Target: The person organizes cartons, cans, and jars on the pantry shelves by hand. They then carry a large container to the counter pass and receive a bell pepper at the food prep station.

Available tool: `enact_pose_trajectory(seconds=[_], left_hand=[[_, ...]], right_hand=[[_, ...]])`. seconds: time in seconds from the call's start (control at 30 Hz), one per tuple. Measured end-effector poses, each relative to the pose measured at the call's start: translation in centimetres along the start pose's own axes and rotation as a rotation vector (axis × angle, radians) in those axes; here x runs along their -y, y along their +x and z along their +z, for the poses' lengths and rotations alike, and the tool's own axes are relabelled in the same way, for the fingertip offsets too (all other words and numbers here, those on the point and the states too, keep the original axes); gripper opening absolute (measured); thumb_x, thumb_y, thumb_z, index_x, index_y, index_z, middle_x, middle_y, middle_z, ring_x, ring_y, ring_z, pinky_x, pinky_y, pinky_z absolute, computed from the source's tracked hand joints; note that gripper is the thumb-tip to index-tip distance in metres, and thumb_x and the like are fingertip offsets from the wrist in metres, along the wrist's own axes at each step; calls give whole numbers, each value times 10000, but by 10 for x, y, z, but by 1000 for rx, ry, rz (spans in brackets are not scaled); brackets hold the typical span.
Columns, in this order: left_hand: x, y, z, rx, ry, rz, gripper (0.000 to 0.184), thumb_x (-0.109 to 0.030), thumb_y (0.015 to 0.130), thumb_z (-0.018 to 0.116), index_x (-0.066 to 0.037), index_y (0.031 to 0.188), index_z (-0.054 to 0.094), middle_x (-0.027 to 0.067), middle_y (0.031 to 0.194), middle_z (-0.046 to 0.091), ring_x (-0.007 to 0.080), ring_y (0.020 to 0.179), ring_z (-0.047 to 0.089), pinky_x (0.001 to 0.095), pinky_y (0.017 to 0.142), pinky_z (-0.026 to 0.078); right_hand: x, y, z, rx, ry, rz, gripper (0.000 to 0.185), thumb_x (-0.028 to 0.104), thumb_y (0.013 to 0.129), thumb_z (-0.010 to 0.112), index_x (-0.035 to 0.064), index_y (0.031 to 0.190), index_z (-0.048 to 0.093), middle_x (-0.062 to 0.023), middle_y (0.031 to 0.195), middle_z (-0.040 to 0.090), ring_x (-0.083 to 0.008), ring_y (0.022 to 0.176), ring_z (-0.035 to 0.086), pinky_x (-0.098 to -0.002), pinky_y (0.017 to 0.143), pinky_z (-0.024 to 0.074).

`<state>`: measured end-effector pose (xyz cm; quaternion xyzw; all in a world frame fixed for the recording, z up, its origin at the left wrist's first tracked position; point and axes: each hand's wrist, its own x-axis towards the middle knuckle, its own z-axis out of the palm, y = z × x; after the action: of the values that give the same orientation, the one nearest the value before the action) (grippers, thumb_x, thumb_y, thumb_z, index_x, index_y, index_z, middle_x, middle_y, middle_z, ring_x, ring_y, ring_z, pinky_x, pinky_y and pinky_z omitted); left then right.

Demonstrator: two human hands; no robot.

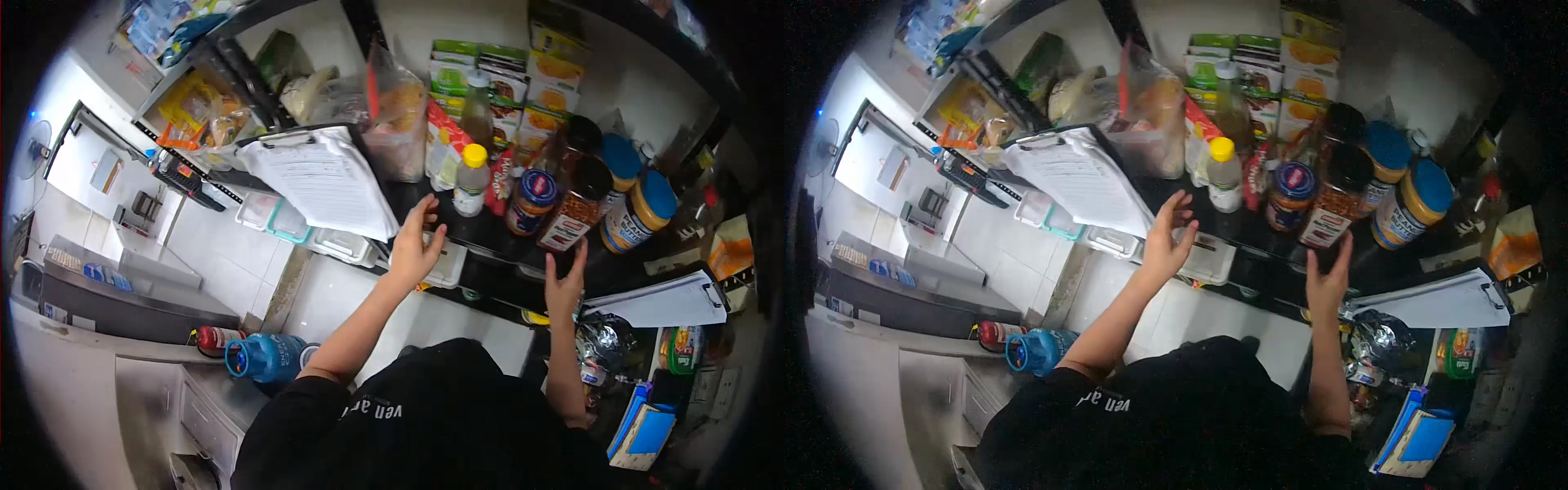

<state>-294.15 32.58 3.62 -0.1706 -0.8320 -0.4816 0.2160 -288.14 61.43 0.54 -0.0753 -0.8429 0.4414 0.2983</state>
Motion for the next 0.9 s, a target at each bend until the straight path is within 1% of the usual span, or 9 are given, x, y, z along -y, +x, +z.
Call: enact_pose_trajectory(seconds=[0.07, 0.1, 0.17, 0.27, 0.43, 0.57, 0.67, 0.77, 0.9], left_hand=[[-8, 9, -22, 142, -37, -152, 916, -55, 854, 680, -83, 1543, 77, 207, 1501, 372, 258, 1009, 656, 311, 839, 529], [1, 15, -26, 206, -84, -241, 976, -86, 850, 697, -100, 1545, 12, 251, 1539, 267, 290, 1048, 648, 316, 812, 538], [33, 22, -23, 13, 11, 1, 1028, -109, 851, 708, -112, 1541, -54, 283, 1548, 205, 304, 1059, 643, 324, 755, 537], [41, 13, -38, 41, -149, -136, 1071, -141, 865, 712, -66, 1517, -134, 293, 1550, 157, 344, 1146, 594, 321, 695, 514], [49, -42, -105, 111, -210, -122, 1009, -87, 877, 682, -22, 1506, -104, 271, 1554, 129, 350, 1160, 581, 369, 870, 545], [69, -63, -151, 124, -262, -136, 955, -43, 875, 668, -10, 1508, -46, 236, 1551, 194, 307, 1103, 611, 341, 839, 553], [81, -67, -170, 211, -274, -187, 819, -156, 862, 698, 13, 1486, 196, 259, 1436, 413, 315, 990, 677, 377, 713, 562], [83, -70, -173, 322, -427, -203, 865, -78, 916, 631, 3, 1507, 6, 241, 1515, 291, 291, 1034, 653, 334, 824, 562], [88, -69, -169, 347, -462, -183, 876, -67, 919, 627, -1, 1506, -20, 237, 1517, 292, 271, 1016, 659, 318, 824, 556]], right_hand=[[-4, -8, 4, -97, 2, -58, 687, 144, 903, 669, -15, 1462, 304, -213, 1467, 416, -289, 1369, 400, -356, 1119, 294], [0, -15, 5, -113, -5, -24, 659, 123, 906, 658, -8, 1459, 324, -197, 1471, 418, -274, 1377, 389, -364, 1128, 278], [22, -36, 5, -96, -32, -75, 631, 120, 910, 654, -18, 1446, 349, -202, 1472, 414, -281, 1391, 365, -373, 1138, 260], [42, -74, 16, -99, -93, -111, 601, 116, 913, 647, -30, 1429, 375, -204, 1472, 413, -292, 1396, 354, -382, 1139, 255], [87, -137, 60, -52, -40, -38, 565, 85, 916, 624, -31, 1417, 389, -224, 1478, 395, -329, 1421, 310, -412, 1146, 238], [126, -174, 99, -36, 45, 18, 521, 78, 913, 624, -20, 1383, 422, -211, 1468, 413, -332, 1425, 306, -424, 1137, 254], [143, -192, 114, -21, -49, -75, 490, 53, 908, 612, 1, 1367, 450, -210, 1451, 431, -336, 1423, 308, -427, 1139, 255], [159, -206, 111, -37, -80, -38, 456, 38, 905, 604, -2, 1341, 477, -204, 1449, 435, -338, 1423, 308, -428, 1141, 257], [173, -224, 92, -85, -137, -57, 414, 35, 907, 595, -20, 1306, 499, -196, 1447, 442, -344, 1400, 347, -424, 1130, 284]])
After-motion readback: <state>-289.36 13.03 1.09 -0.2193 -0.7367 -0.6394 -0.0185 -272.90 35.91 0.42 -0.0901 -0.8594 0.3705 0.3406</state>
